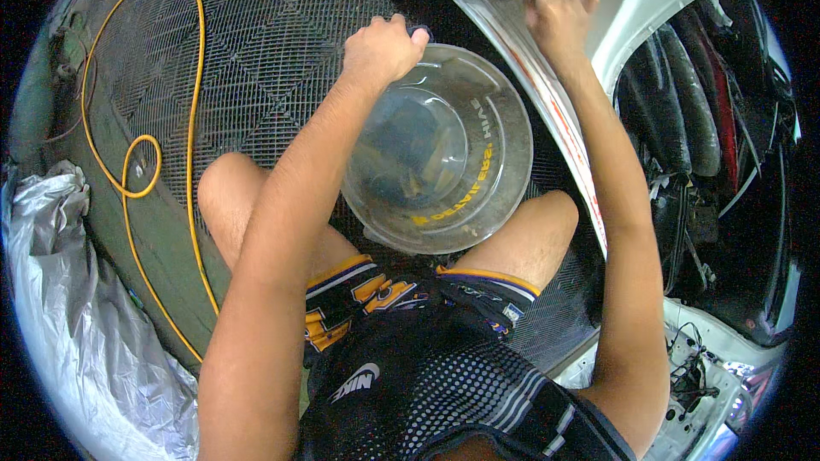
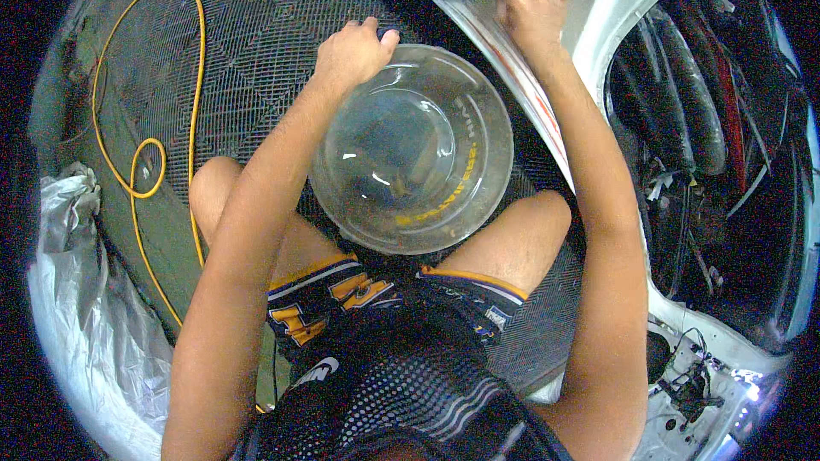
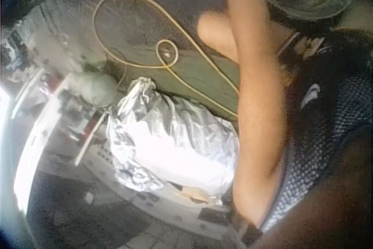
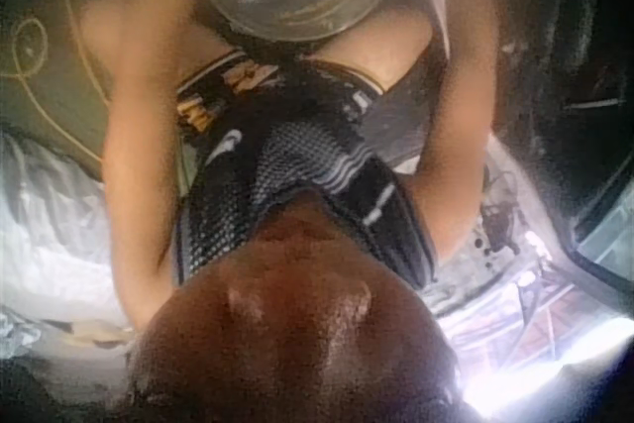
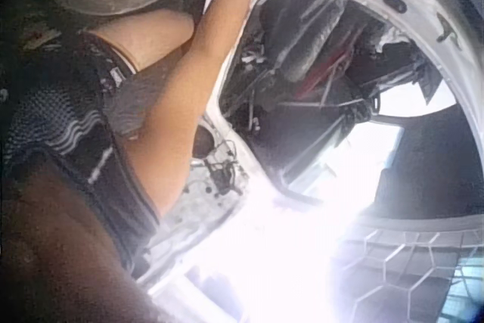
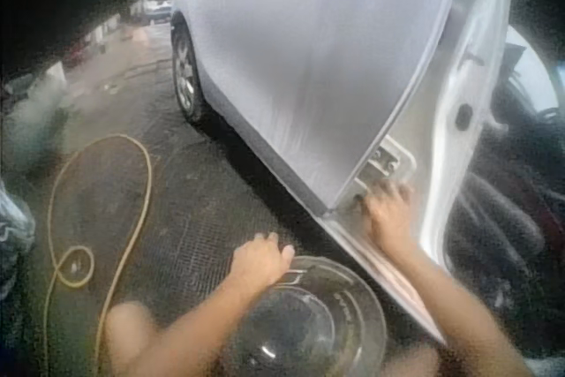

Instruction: The person sits on the floor and repeatedly dips a sponge into a bucket of water to wipe the interior metal frame of a white car door. The person cleans the door jamb and hinge areas, frequently dipping the sponge to re-wet it.

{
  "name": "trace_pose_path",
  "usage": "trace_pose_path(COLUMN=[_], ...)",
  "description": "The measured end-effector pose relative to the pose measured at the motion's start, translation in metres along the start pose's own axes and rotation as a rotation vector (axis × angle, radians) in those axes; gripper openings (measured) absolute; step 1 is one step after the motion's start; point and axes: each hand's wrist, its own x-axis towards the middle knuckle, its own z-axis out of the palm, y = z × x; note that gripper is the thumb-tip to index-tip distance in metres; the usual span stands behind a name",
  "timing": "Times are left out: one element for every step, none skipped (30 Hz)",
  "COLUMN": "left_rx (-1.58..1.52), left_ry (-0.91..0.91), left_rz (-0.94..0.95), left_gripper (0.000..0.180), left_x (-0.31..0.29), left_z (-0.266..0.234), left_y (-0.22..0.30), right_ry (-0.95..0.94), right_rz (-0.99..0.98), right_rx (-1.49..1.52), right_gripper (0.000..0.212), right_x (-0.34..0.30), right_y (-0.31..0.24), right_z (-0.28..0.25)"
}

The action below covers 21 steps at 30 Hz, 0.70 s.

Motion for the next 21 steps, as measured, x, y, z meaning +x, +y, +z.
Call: trace_pose_path(left_rx=[0.005,0.004,0.008,0.011,0.011,0.015,0.019,0.013,0.010,0.013,-0.008,-0.079,-0.151,-0.228,-0.246,-0.271,-0.297,-0.328,-0.370,-0.341,-0.332], left_ry=[-0.006,0.001,0.007,0.008,0.018,0.031,0.046,0.088,0.128,0.169,0.317,0.467,0.613,0.754,0.727,0.695,0.661,0.529,0.312,-0.005,-0.287], left_rz=[-0.011,-0.018,-0.029,-0.018,-0.016,-0.019,-0.022,-0.003,0.023,0.044,0.093,0.183,0.279,0.379,0.435,0.492,0.549,0.552,0.492,0.369,0.351], left_gripper=[0.060,0.062,0.063,0.064,0.062,0.060,0.058,0.055,0.053,0.051,0.040,0.036,0.032,0.029,0.026,0.024,0.021,0.018,0.021,0.024,0.027], left_x=[0.001,0.002,0.001,0.002,0.002,0.003,0.003,0.003,0.002,0.000,-0.007,-0.014,-0.019,-0.024,-0.035,-0.045,-0.053,-0.062,-0.070,-0.073,-0.068], left_z=[0.001,0.002,0.003,0.004,0.005,0.007,0.008,0.009,0.008,0.004,0.002,-0.001,-0.004,-0.006,-0.008,-0.008,-0.006,0.000,0.012,0.024,0.050], left_y=[-0.001,-0.001,-0.004,-0.002,0.000,-0.001,-0.001,-0.002,-0.001,-0.003,0.000,-0.002,-0.005,-0.008,-0.008,-0.006,-0.001,-0.001,0.002,0.005,-0.006], right_ry=[0.059,0.117,0.143,0.078,0.013,-0.025,0.023,0.039,0.082,-0.056,-0.063,-0.069,-0.097,-0.067,-0.038,-0.007,-0.014,-0.092,-0.119,-0.148,-0.131], right_rz=[0.079,0.158,0.144,0.176,0.207,0.265,0.382,0.454,0.514,0.724,0.790,0.859,0.995,1.061,1.129,1.194,1.194,1.220,1.230,1.241,1.274], right_rx=[0.049,0.098,0.090,0.213,0.338,0.441,0.572,0.666,0.745,0.858,0.853,0.856,0.927,0.998,1.070,1.134,1.121,1.131,1.132,1.131,1.225], right_gripper=[0.016,0.015,0.014,0.014,0.014,0.015,0.015,0.017,0.019,0.018,0.018,0.019,0.022,0.021,0.020,0.019,0.021,0.020,0.021,0.022,0.022], right_x=[-0.005,-0.011,-0.018,-0.034,-0.052,-0.065,-0.078,-0.091,-0.107,-0.114,-0.127,-0.134,-0.135,-0.135,-0.138,-0.144,-0.151,-0.143,-0.142,-0.142,-0.139], right_y=[0.001,0.002,-0.002,-0.005,-0.010,-0.027,-0.043,-0.058,-0.069,-0.084,-0.089,-0.092,-0.091,-0.089,-0.089,-0.089,-0.090,-0.092,-0.092,-0.091,-0.091], right_z=[-0.006,-0.012,-0.019,-0.025,-0.031,-0.044,-0.050,-0.054,-0.052,-0.057,-0.049,-0.040,-0.036,-0.031,-0.025,-0.019,-0.013,-0.022,-0.024,-0.024,-0.025])
